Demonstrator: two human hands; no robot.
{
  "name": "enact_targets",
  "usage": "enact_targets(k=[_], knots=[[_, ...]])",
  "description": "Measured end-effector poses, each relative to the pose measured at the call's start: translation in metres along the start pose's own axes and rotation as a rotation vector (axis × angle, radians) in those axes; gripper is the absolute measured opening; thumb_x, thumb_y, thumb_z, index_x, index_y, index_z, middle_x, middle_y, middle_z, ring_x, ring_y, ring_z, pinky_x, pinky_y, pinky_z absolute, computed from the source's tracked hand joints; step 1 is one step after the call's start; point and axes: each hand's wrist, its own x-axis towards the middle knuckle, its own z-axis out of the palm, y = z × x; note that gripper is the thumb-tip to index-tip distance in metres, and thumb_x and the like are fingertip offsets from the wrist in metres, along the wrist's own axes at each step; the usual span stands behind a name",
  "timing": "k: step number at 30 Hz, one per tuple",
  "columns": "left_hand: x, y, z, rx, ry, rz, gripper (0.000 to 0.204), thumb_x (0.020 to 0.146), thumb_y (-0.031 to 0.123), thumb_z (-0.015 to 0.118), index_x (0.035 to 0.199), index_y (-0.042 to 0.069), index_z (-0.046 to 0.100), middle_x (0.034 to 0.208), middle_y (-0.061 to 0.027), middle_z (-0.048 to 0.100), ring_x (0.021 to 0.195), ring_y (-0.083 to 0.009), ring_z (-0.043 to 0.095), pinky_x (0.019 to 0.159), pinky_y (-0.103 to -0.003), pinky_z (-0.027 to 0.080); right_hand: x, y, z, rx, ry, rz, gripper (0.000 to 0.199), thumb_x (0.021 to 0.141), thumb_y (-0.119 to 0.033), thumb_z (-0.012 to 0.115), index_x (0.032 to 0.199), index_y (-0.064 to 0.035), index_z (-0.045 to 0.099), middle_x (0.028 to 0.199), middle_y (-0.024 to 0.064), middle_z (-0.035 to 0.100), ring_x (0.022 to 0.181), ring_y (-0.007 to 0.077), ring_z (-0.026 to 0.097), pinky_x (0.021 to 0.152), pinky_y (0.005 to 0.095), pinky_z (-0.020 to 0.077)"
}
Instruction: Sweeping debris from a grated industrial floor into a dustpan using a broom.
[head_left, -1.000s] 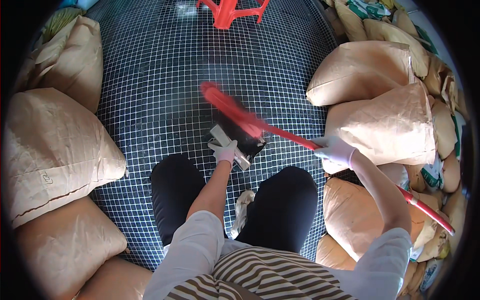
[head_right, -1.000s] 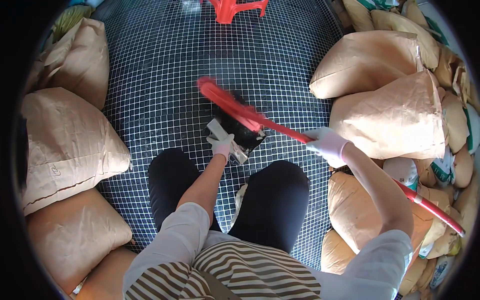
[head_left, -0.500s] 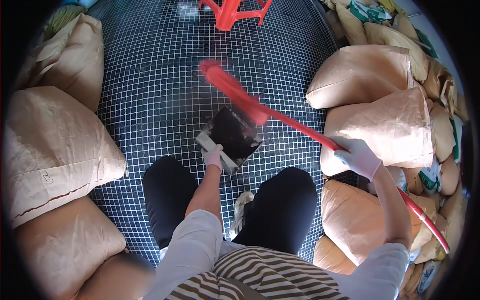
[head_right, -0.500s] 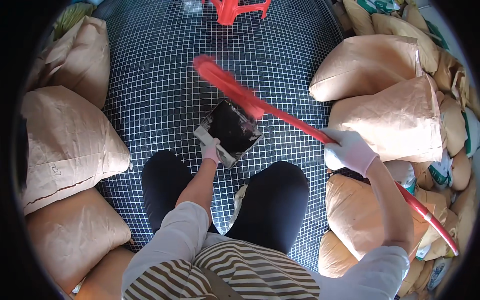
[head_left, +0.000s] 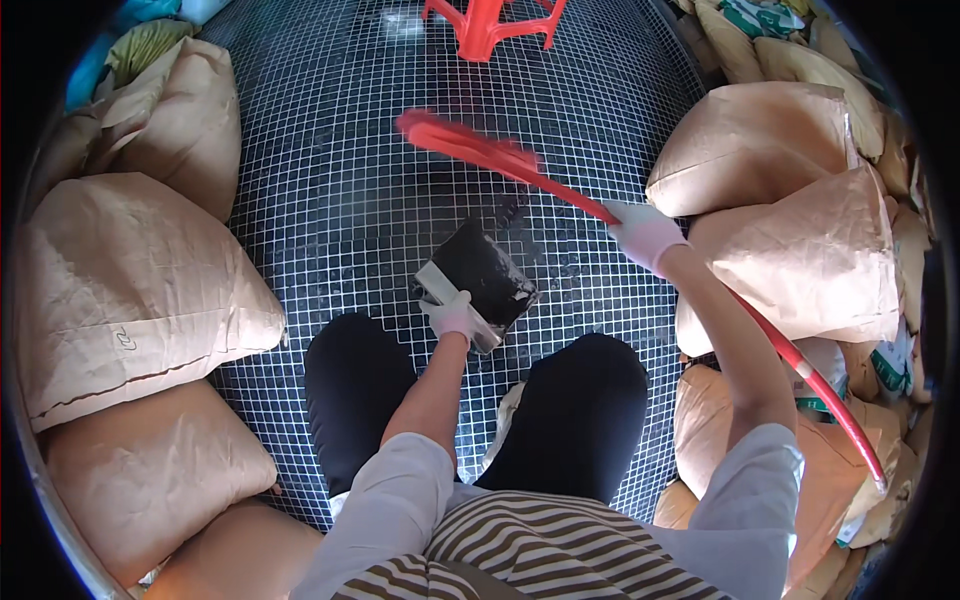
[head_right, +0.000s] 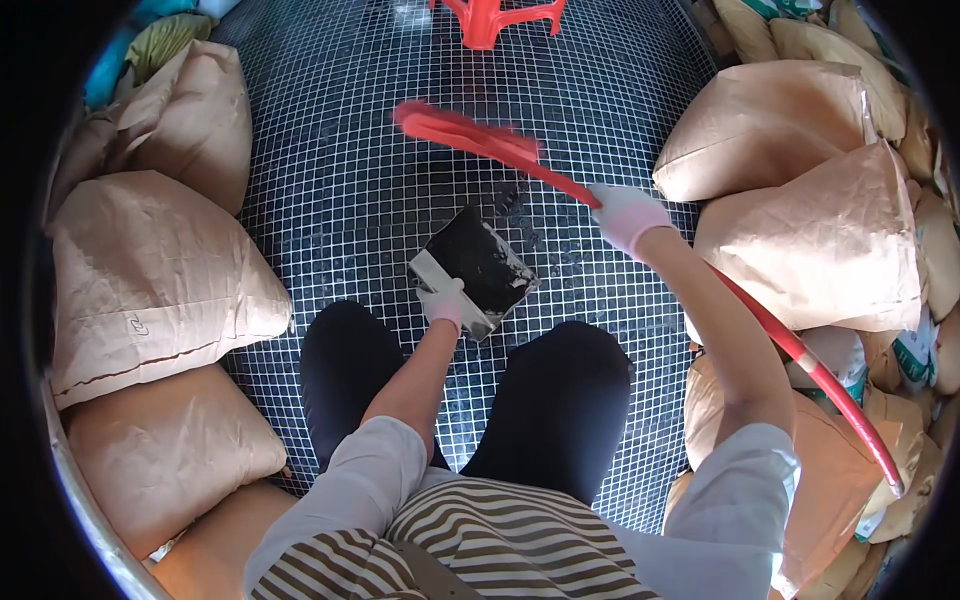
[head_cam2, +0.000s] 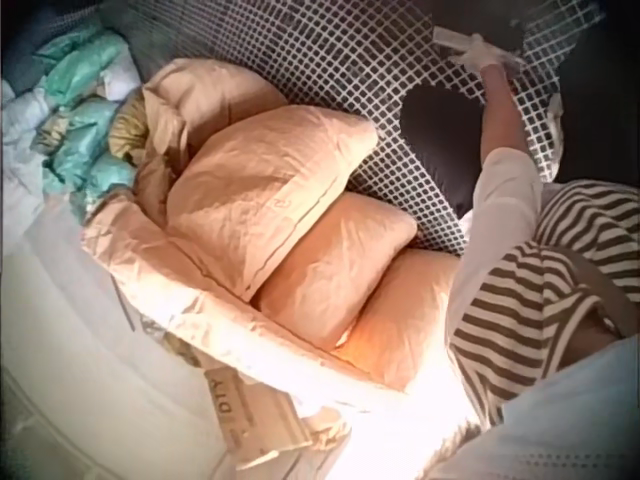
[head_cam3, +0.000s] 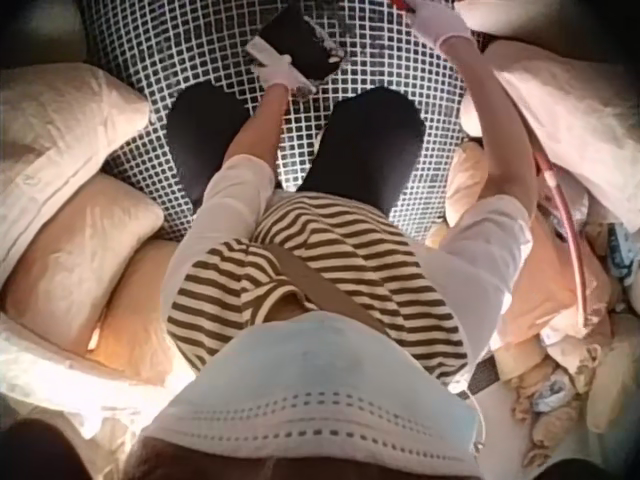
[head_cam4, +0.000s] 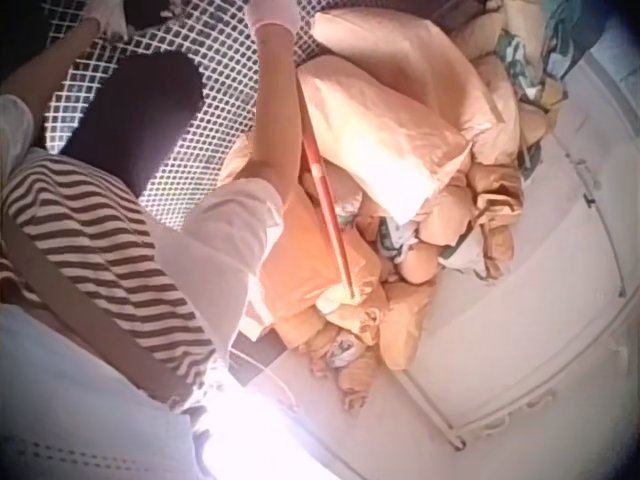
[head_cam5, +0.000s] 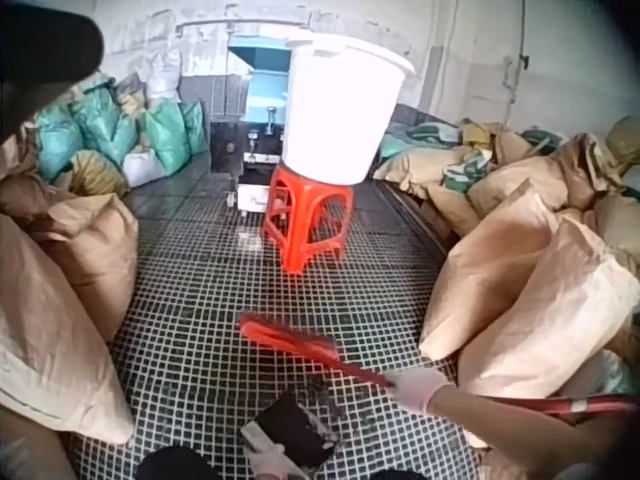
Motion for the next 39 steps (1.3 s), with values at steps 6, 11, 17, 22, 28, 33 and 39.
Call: enact_targets(k=[6, 11, 17, 22, 28, 33, 39], knots=[[0.007, 0.004, -0.001, 0.125, 0.051, 0.043, 0.101, 0.059, 0.024, 0.076, 0.138, 0.000, 0.017, 0.117, -0.0277, 0.053, 0.103, -0.0386, 0.057, 0.090, -0.039, 0.047, -0.020, -0.016, 0.002, 0.001, -0.241, 0.024, 0.033, 0.088, -0.012, 0.050, 0.121, -0.0108, 0.056, 0.071, 0.0076, 0.059, 0.054, 0.0148, 0.053, 0.056, 0.0307, 0.0453], [0.014, -0.009, 0.009, 0.060, 0.012, 0.050, 0.104, 0.060, 0.028, 0.078, 0.137, -0.001, 0.015, 0.114, -0.0273, 0.055, 0.103, -0.0383, 0.058, 0.089, -0.039, 0.047, -0.076, -0.008, -0.025, 0.325, -0.414, 0.066, 0.042, 0.086, -0.012, 0.053, 0.128, -0.0118, 0.051, 0.061, 0.0002, 0.049, 0.050, 0.0073, 0.047, 0.046, 0.0246, 0.0383], [0.015, -0.006, 0.010, 0.036, -0.030, 0.041, 0.105, 0.061, 0.030, 0.078, 0.137, -0.001, 0.013, 0.115, -0.0274, 0.055, 0.102, -0.0382, 0.058, 0.089, -0.039, 0.047, -0.098, -0.007, -0.059, 0.529, -0.339, 0.194, 0.044, 0.085, -0.011, 0.054, 0.129, -0.0126, 0.050, 0.058, -0.0034, 0.042, 0.044, 0.0033, 0.037, 0.038, 0.0208, 0.0301], [0.016, -0.005, 0.016, 0.077, -0.037, 0.058, 0.104, 0.062, 0.029, 0.078, 0.138, -0.001, 0.013, 0.117, -0.0268, 0.053, 0.103, -0.0386, 0.057, 0.089, -0.040, 0.047, -0.050, 0.021, -0.009, 0.406, -0.193, 0.129, 0.035, 0.088, -0.012, 0.051, 0.123, -0.0089, 0.054, 0.063, -0.0003, 0.049, 0.047, 0.0051, 0.042, 0.041, 0.0223, 0.0344], [0.029, -0.008, 0.008, -0.063, -0.081, 0.097, 0.103, 0.060, 0.023, 0.079, 0.137, -0.002, 0.015, 0.121, -0.0259, 0.049, 0.106, -0.0355, 0.056, 0.089, -0.039, 0.047, -0.081, 0.007, -0.015, 0.521, -0.436, 0.232, 0.036, 0.089, -0.012, 0.051, 0.125, -0.0087, 0.052, 0.061, -0.0015, 0.047, 0.044, 0.0048, 0.039, 0.039, 0.0188, 0.0331], [0.031, -0.014, 0.008, -0.169, -0.100, 0.103, 0.104, 0.059, 0.018, 0.078, 0.139, -0.002, 0.014, 0.123, -0.0250, 0.047, 0.107, -0.0331, 0.055, 0.090, -0.038, 0.046, -0.135, -0.006, -0.049, 0.631, -0.431, 0.203, 0.040, 0.090, -0.013, 0.051, 0.129, -0.0077, 0.049, 0.062, -0.0023, 0.046, 0.044, 0.0032, 0.038, 0.037, 0.0188, 0.0322], [0.028, -0.020, 0.011, -0.261, -0.076, 0.018, 0.105, 0.060, 0.015, 0.076, 0.141, -0.002, 0.012, 0.124, -0.0232, 0.048, 0.108, -0.0323, 0.055, 0.091, -0.037, 0.045, -0.161, 0.009, -0.044, 0.695, -0.327, 0.237, 0.041, 0.089, -0.012, 0.051, 0.130, -0.0080, 0.049, 0.061, -0.0029, 0.046, 0.042, 0.0026, 0.036, 0.035, 0.0188, 0.0305]])
